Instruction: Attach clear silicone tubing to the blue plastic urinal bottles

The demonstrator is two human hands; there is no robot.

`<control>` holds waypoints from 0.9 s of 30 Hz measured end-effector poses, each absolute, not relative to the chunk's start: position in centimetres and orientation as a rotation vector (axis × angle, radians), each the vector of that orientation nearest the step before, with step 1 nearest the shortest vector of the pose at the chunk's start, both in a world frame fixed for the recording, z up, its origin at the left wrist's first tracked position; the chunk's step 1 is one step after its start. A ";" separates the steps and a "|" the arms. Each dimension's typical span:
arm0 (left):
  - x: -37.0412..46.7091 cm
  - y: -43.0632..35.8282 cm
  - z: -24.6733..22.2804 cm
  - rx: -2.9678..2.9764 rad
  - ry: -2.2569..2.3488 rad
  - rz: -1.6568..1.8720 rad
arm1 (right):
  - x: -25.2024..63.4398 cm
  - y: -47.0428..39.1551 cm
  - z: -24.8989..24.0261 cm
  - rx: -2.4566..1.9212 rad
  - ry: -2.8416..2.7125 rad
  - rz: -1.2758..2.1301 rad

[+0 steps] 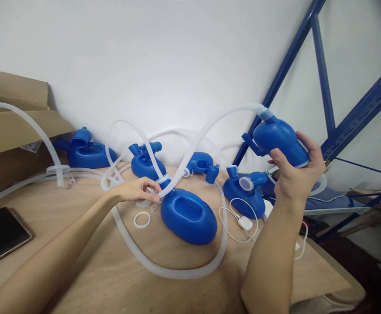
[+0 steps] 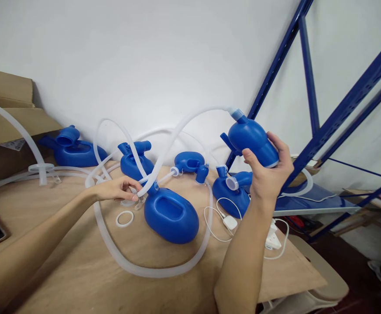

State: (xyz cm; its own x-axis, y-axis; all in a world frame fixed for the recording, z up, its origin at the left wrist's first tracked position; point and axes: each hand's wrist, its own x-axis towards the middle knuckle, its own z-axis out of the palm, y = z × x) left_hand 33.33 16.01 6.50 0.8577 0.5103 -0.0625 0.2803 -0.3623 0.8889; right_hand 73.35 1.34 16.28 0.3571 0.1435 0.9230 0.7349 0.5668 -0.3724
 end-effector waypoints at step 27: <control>35.7 13.3 7.8 1.603 0.336 0.795 | 72.9 0.8 17.2 -0.737 -0.781 -0.230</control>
